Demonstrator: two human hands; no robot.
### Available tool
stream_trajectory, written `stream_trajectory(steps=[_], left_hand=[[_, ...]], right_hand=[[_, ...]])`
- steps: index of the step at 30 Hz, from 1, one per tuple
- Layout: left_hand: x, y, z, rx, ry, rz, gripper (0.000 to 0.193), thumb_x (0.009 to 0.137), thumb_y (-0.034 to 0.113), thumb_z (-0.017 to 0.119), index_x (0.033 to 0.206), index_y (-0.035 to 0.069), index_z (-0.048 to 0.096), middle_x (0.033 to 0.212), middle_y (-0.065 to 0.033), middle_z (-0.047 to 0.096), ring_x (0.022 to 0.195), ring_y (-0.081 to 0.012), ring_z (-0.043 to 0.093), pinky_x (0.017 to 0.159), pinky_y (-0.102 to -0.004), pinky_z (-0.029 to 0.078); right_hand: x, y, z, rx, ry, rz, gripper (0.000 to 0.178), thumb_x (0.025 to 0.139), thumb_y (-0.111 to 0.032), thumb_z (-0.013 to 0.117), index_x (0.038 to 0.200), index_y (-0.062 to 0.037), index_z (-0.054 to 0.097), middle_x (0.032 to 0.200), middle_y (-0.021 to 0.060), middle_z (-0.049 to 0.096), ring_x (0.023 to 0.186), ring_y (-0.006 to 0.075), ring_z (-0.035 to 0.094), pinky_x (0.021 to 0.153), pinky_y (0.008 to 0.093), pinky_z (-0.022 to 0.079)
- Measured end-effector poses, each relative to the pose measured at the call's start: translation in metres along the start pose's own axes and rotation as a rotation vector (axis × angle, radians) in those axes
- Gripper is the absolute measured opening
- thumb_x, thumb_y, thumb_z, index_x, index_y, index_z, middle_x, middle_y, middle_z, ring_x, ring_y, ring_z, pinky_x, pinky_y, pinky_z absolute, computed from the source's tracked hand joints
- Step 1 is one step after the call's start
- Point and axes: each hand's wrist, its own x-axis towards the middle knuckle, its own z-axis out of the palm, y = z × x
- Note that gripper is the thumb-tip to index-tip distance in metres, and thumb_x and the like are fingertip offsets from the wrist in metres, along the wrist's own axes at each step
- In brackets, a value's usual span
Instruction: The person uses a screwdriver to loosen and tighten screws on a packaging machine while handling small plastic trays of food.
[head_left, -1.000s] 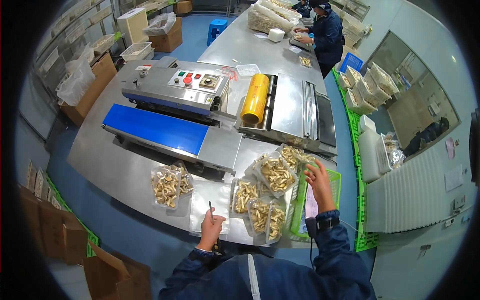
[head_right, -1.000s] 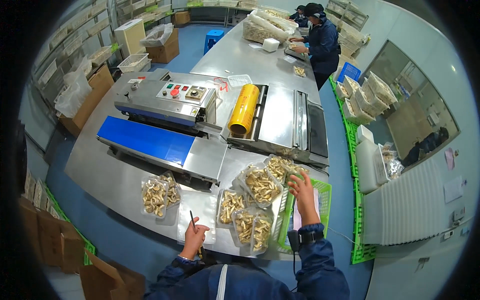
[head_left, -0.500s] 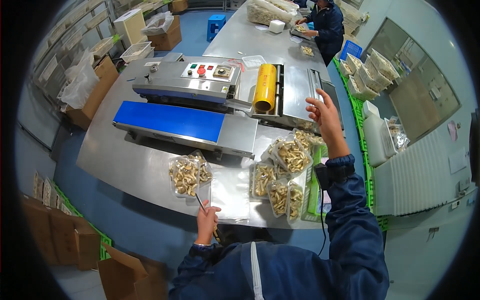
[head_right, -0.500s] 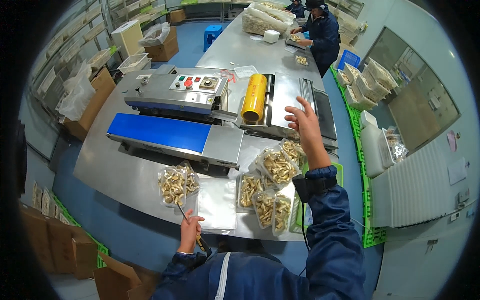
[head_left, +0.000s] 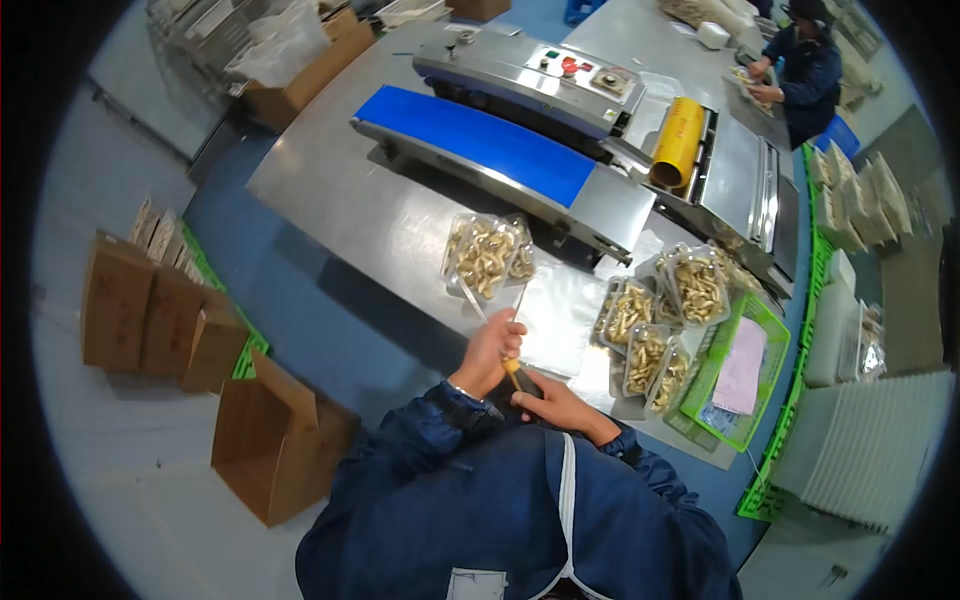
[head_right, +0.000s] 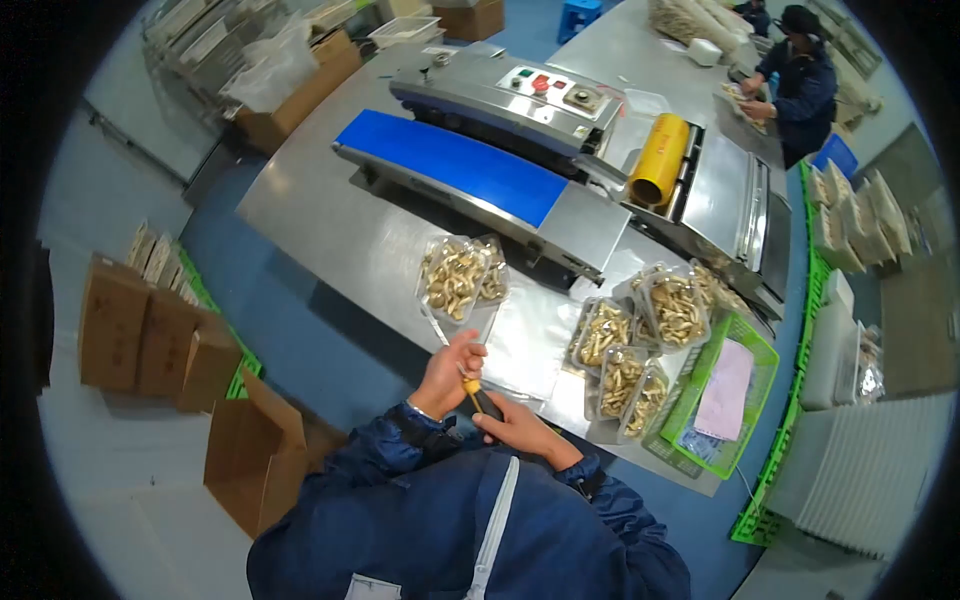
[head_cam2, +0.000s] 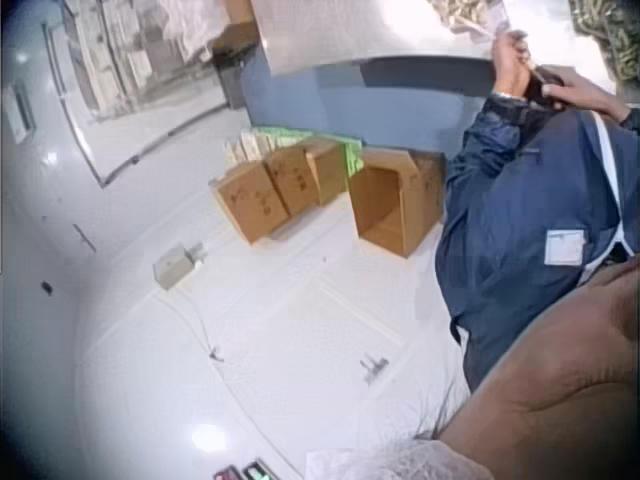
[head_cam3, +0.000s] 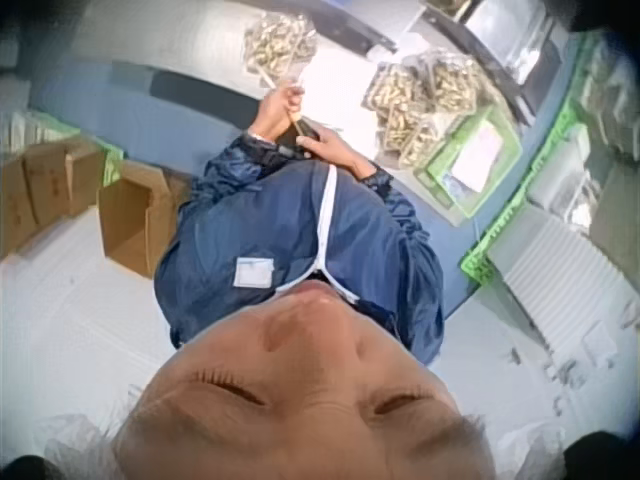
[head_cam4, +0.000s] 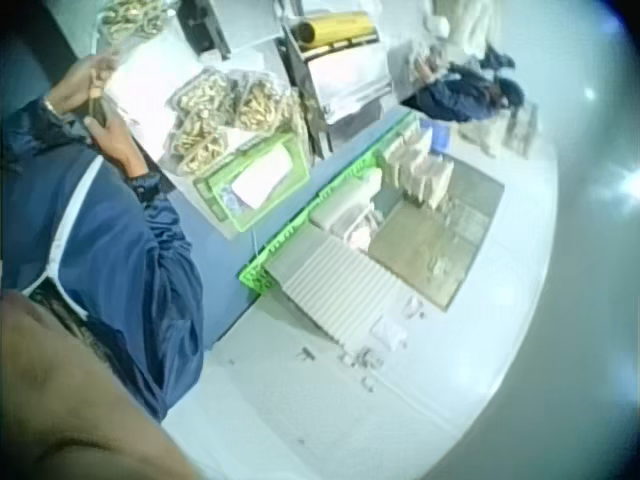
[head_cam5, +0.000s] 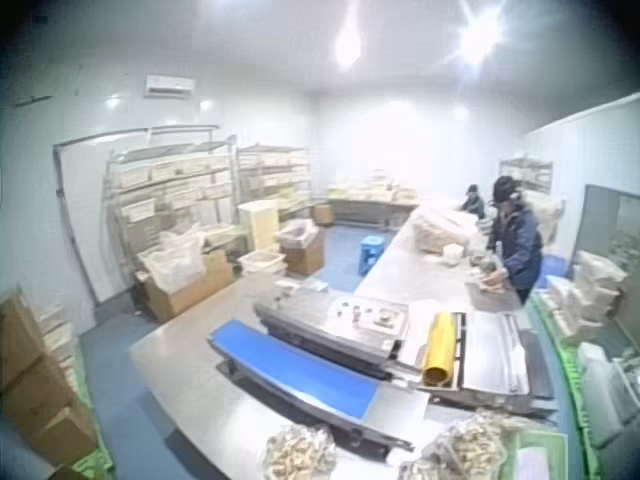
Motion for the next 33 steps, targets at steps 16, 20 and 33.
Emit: stream_trajectory(steps=[16,20,33], left_hand=[[0.139,0.141,-0.099,0.890,0.378,0.329,0.069,0.092,0.036,0.056,0.142,-0.004,0.029,0.132,-0.0191,0.048,0.120,-0.0253,0.048,0.100,-0.0336,0.039],[0.206,0.145,-0.137,0.727,0.042,0.085,0.067,0.096,0.040,0.047,0.142,-0.004,0.028,0.137,-0.0217,0.044,0.126,-0.0277,0.044,0.105,-0.0341,0.033],[0.206,0.262,-0.082,1.286,-0.319,0.452,0.050,0.093,0.019,0.059,0.136,0.001,0.041,0.120,-0.0100,0.058,0.091,-0.0149,0.063,0.072,-0.0257,0.051]], right_hand=[[0.051,0.050,-0.040,0.098,0.692,-0.098,0.020,0.084,-0.017,0.066,0.098,-0.0030,0.061,0.077,0.0016,0.061,0.066,0.0081,0.053,0.062,0.0234,0.043],[0.093,0.009,-0.022,0.083,0.782,-0.045,0.023,0.085,-0.016,0.067,0.103,-0.0031,0.063,0.081,0.0017,0.063,0.069,0.0073,0.058,0.060,0.0230,0.047],[0.166,-0.117,0.000,-0.051,1.124,-0.166,0.024,0.090,-0.017,0.062,0.106,0.0009,0.060,0.066,-0.0010,0.053,0.057,0.0062,0.049,0.052,0.0238,0.039]])
